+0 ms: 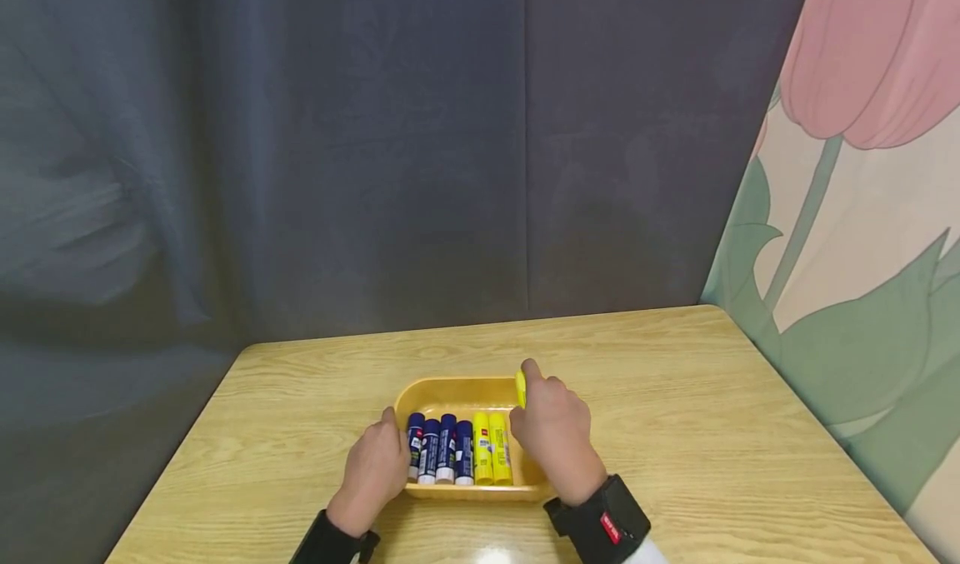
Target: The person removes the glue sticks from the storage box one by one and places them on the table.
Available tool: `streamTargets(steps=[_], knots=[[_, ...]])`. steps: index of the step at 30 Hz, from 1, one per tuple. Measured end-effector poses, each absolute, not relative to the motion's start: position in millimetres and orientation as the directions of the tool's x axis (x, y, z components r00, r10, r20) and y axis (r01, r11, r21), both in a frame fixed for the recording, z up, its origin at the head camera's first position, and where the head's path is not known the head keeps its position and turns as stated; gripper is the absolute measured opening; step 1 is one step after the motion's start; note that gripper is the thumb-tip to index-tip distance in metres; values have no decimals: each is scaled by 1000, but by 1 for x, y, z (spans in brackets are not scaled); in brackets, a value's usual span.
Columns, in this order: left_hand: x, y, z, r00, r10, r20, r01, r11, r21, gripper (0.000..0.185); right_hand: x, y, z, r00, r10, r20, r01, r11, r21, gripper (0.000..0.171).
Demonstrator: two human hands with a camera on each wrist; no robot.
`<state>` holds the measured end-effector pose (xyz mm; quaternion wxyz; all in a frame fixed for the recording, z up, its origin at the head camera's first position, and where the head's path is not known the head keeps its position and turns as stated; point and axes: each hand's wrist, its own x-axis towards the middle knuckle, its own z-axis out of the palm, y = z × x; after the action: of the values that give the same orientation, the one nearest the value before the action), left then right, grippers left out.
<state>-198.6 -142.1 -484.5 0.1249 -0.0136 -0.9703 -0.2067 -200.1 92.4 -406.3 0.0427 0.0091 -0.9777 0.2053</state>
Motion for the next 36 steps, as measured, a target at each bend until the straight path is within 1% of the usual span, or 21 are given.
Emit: streamTargets(steps=[4, 9, 14, 18, 28, 36], knots=[[-199, -142, -485, -968, -26, 250, 78, 915, 396, 38, -195, 102, -392, -997, 0, 77, -31, 910, -414, 62], [-199, -142, -484, -971, -28, 239, 72, 914, 398, 40, -191, 118, -379, -1000, -4, 26, -14, 905, -425, 61], [-199, -143, -484, -972, -28, 232, 69, 913, 401, 39, -191, 137, -372, -1000, -3, -26, 8, 907, -421, 61], [-199, -143, -485, -967, -25, 255, 80, 916, 393, 36, -192, 150, -368, -998, 5, -58, 30, 903, -428, 63], [-199, -142, -484, -964, -29, 266, 80, 918, 389, 31, -199, 174, -372, -989, 28, -142, 88, 898, -432, 58], [-199, -142, -483, -973, -34, 226, 61, 915, 398, 38, -213, 187, -387, -982, 49, -183, 123, 900, -419, 56]])
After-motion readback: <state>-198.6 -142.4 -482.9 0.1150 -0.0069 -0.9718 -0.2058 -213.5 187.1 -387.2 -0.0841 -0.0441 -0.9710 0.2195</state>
